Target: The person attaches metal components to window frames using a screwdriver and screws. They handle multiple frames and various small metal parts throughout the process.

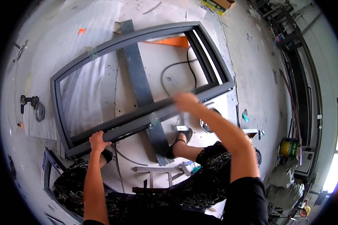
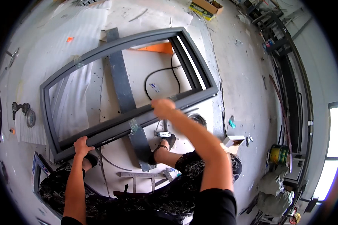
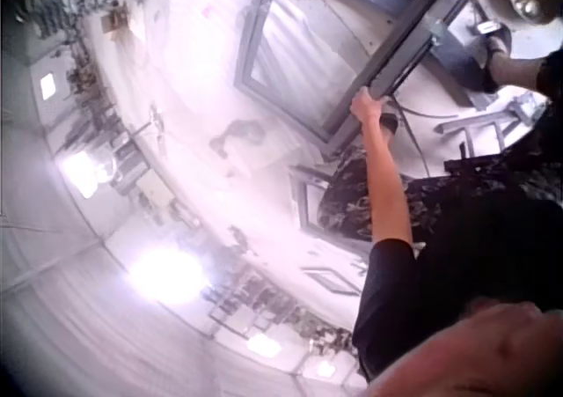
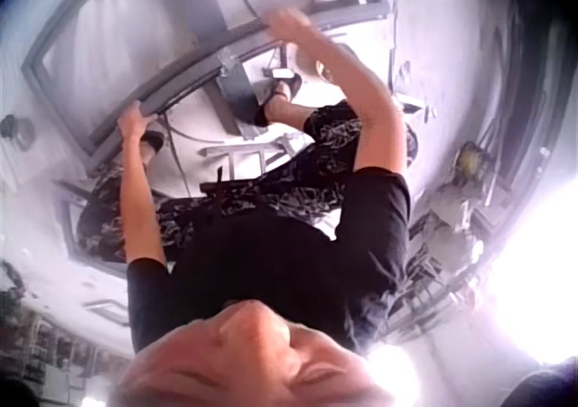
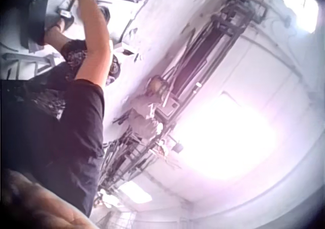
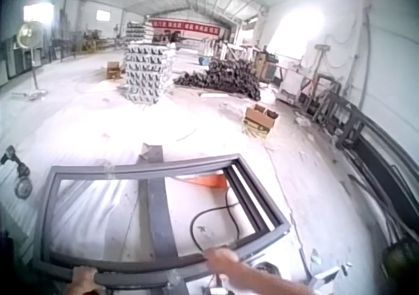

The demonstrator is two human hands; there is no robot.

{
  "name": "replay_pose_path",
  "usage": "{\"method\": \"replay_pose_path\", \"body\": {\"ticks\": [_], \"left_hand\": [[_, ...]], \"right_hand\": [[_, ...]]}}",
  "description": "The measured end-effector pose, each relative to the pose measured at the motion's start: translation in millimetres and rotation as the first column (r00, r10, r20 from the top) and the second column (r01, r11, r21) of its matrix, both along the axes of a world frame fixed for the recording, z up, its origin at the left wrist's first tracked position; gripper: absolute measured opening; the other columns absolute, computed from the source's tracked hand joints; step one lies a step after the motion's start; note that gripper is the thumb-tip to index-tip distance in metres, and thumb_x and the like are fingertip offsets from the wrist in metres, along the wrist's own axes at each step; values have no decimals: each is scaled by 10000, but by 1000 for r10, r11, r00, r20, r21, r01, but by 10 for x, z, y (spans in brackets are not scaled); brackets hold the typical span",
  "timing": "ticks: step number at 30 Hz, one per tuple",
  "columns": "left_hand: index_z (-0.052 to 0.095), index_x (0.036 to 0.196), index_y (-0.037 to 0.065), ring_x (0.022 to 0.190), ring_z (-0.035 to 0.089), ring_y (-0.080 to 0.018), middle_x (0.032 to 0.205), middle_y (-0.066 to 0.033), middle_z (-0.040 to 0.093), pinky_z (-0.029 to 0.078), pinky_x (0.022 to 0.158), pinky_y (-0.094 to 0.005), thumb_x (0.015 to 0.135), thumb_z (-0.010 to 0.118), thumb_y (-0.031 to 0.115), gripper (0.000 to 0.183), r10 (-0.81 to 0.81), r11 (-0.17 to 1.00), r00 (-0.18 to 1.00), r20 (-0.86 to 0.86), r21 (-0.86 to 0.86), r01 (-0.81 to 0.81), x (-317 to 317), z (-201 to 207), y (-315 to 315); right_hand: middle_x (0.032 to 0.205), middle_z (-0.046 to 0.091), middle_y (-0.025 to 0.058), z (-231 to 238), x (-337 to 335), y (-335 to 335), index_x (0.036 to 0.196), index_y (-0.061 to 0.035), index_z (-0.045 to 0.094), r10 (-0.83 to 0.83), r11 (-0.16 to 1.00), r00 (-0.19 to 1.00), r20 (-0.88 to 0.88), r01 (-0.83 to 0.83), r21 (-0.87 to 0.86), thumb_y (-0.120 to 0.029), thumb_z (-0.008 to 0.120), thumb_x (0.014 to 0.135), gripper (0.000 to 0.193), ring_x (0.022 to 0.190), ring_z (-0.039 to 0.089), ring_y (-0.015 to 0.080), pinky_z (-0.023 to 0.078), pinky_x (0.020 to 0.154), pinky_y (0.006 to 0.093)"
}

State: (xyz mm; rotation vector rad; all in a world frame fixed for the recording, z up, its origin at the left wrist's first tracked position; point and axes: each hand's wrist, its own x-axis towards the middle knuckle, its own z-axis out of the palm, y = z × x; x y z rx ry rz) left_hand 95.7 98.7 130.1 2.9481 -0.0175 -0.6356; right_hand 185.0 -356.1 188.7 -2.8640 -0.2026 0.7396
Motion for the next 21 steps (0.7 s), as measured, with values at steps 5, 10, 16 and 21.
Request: {"method": "replay_pose_path", "body": {"ticks": [5,10,16,21], "left_hand": [[586,984,48,977,565,-336,957,-123,593,434,844,-446,548,874,234,555,19,999,996,84,-42,-15,-92,-50,7],[537,1113,58,1089,492,-352,1068,-142,535,407,926,-433,623,820,170,578,-21,999,968,250,-21,27,-256,72,-253],[512,1174,38,1070,500,-364,1109,-175,537,412,925,-427,774,687,97,441,53,958,926,373,-282,58,-276,424,-1062],[577,1058,30,971,562,-348,1016,-156,584,452,865,-405,791,676,110,295,-57,838,974,218,-520,166,-590,272,-1702]], "right_hand": [[953,666,162,584,-148,-1244,1026,-127,598,-145,988,984,103,149,-32,-95,513,818,227,905,635,367,496,751,488],[933,671,102,451,-864,-2013,939,-123,631,-161,942,987,-29,145,-302,-342,629,817,251,889,646,309,515,738,456],[910,676,129,-748,-1747,-1956,921,-131,655,-523,852,843,-126,518,-73,-356,651,731,294,880,646,333,513,766,430],[926,676,133,-1434,-1777,-2040,924,-118,658,-572,819,797,-193,565,-96,-258,648,735,235,909,640,340,506,785,430]]}}
